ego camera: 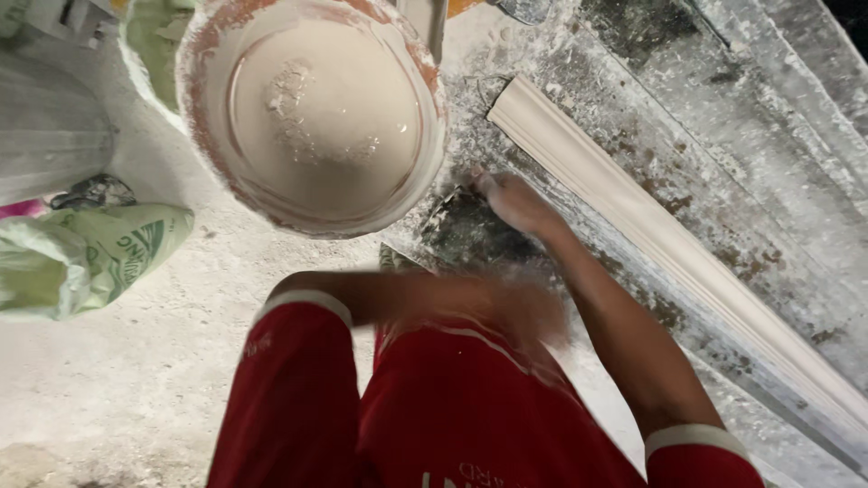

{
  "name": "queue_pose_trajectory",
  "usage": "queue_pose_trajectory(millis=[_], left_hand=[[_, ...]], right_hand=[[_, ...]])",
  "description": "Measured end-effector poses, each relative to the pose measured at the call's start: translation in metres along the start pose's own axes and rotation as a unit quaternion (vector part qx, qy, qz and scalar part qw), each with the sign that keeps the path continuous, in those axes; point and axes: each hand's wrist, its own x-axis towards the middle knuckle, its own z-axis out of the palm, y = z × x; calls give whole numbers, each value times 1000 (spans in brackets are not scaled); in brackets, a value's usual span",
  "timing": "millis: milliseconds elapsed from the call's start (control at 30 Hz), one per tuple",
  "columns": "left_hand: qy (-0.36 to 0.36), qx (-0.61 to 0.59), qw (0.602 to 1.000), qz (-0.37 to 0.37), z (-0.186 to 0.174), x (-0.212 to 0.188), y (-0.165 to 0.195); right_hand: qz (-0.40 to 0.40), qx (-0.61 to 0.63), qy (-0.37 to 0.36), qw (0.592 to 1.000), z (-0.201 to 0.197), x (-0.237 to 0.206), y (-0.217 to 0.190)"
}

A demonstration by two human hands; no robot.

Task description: The person scrapes dried plaster residue from the grooves of wooden mold frames using a small hand tool, working along the boards section by section. They then lift and reposition a long white plaster cornice strip and continue scraping the mold surface around it.

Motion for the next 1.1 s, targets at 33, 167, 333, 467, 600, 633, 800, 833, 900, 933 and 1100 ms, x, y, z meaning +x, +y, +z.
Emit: queue_pose_trajectory(millis=[33, 167, 333, 467, 600, 633, 800, 833, 900, 933, 1100], left_hand=[[-43, 60, 995, -61, -5, -23, -38], [-18, 217, 976, 28, 3, -52, -108], [97, 59, 988, 104, 24, 37, -8], [20, -11, 999, 28, -13, 29, 3], [48, 102, 992, -54, -5, -39, -92], [81, 87, 991, -58, 3, -49, -105], [102, 122, 979, -130, 6, -47, -72], [21, 112, 967, -227, -4, -49, -53], [98, 170, 941, -277, -23, -68, -12], [254, 242, 910, -222, -30, -82, 8], [375, 299, 634, -607, -11, -139, 72]], right_hand=[[-18, -3, 9, 1000, 0, 2, 1], [38, -32, 33, 998, -2, 6, 4], [26, -28, 21, 999, -15, 3, -10], [95, -61, -18, 993, -14, -6, -16], [-16, -43, 51, 998, -8, -9, -11], [-21, -32, 48, 998, -8, -5, -13], [-19, -70, 55, 996, -9, 1, -11], [-10, -72, 45, 996, -7, 1, -10], [-16, -74, 36, 996, -4, 3, -9], [-35, -75, 40, 996, -3, 5, -8], [-90, -84, 23, 992, 2, 18, 9]])
